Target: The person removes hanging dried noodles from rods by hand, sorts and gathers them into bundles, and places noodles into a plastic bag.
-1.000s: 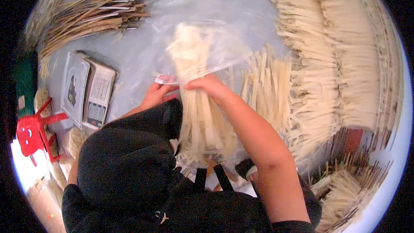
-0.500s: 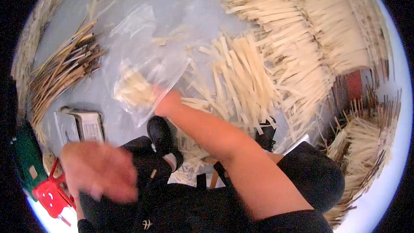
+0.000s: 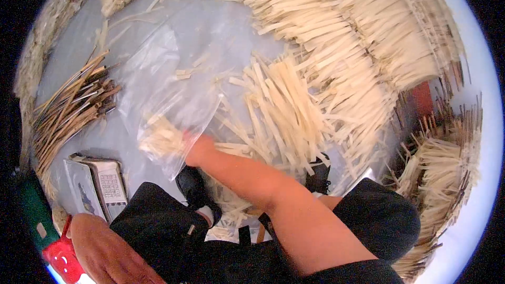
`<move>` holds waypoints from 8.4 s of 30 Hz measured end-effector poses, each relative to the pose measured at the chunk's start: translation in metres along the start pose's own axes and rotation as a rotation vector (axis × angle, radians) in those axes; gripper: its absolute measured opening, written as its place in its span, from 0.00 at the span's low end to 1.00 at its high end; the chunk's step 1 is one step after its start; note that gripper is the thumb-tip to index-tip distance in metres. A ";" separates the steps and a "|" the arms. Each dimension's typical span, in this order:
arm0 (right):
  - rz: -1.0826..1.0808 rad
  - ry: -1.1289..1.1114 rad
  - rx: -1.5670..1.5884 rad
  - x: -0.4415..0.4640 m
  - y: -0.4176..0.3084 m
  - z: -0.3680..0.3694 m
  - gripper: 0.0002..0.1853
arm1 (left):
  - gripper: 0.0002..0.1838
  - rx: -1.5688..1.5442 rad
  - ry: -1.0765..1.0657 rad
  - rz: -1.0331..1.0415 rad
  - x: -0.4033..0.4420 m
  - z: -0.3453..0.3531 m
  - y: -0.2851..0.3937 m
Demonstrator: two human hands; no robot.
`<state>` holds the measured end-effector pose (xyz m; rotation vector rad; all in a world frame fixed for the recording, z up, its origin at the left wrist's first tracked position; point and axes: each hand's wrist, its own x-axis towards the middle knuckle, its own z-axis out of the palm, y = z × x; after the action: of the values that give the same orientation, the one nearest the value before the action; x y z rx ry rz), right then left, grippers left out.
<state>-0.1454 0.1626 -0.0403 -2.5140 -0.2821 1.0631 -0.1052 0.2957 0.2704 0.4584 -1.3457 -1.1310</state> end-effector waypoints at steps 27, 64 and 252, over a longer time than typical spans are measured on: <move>-0.050 0.066 0.088 -0.018 0.002 0.004 0.38 | 0.27 -0.507 0.836 -1.262 -0.134 0.012 -0.219; 0.319 0.345 -0.238 -0.085 0.118 -0.038 0.66 | 0.18 1.150 0.780 -1.056 -0.139 -0.006 -0.262; 0.247 0.502 0.282 -0.174 0.234 -0.142 0.47 | 0.15 0.777 1.710 -0.964 0.011 -0.121 -0.291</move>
<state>-0.1558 -0.1454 0.0610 -2.4874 0.3060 0.4729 -0.1046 0.1191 0.0089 2.1533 0.1672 -0.3918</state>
